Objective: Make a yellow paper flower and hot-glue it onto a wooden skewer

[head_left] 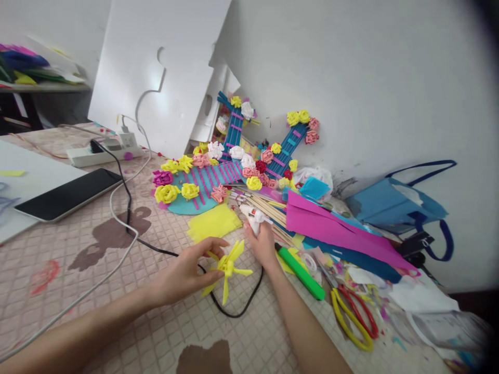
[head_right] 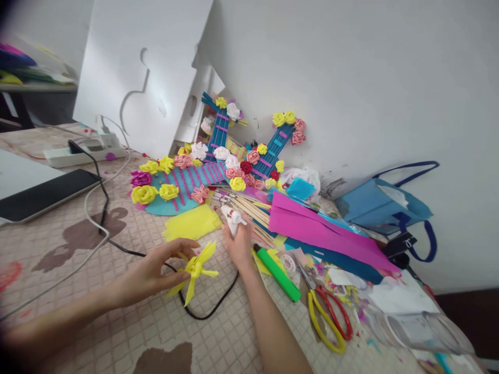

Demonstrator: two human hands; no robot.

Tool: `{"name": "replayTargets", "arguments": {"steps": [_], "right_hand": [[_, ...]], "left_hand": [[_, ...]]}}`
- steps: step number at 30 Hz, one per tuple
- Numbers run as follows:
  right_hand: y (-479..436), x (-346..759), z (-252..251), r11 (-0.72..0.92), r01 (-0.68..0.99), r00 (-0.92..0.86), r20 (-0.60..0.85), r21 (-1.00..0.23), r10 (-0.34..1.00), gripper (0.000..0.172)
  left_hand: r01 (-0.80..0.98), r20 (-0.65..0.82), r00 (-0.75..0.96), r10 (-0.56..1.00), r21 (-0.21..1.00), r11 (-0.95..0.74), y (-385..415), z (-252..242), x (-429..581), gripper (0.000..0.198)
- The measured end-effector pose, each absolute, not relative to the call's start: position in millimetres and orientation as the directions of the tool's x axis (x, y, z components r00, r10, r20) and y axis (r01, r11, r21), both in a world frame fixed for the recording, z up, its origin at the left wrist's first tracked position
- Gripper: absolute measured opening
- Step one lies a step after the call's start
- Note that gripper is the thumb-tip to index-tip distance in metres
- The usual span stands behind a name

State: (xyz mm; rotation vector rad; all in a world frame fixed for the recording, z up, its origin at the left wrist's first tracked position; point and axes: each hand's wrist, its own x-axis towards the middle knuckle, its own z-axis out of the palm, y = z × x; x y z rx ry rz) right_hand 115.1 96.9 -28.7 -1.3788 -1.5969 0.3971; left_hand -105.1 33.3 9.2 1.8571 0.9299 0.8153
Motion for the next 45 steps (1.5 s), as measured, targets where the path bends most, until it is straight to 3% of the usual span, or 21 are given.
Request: {"name": "replayTargets", "arguments": {"steps": [12, 19, 21, 26, 33, 45], "right_hand": [[92, 125, -25, 0.213, 0.395, 0.190, 0.306, -0.894, 0.933, 0.050], [29, 133, -11, 0.285, 0.328, 0.204, 0.363, -0.900, 0.909, 0.046], [2, 131, -4, 0.264, 0.278, 0.131, 0.308, -0.924, 0.942, 0.040], [-30, 126, 1, 0.156, 0.094, -0.044, 0.152, -0.983, 0.987, 0.055], [-29, 129, -15, -0.005, -0.121, -0.016, -0.003, -0.993, 1.000, 0.066], [-34, 118, -15, -0.028, -0.133, 0.019, -0.031, -0.991, 0.999, 0.055]], "left_hand": [[0.243, 0.201, 0.549, 0.811, 0.890, -0.386, 33, 4, -107, 0.045], [0.256, 0.219, 0.552, 0.805, 0.874, -0.413, 27, 3, -97, 0.044], [0.262, 0.239, 0.549, 0.801, 0.861, -0.436, 26, 2, -89, 0.044], [0.287, 0.307, 0.554, 0.774, 0.802, -0.523, 25, 4, -64, 0.044], [0.280, 0.401, 0.524, 0.752, 0.752, -0.596, 19, 10, -46, 0.043], [0.310, 0.452, 0.519, 0.725, 0.691, -0.653, 10, 4, -47, 0.045]]}}
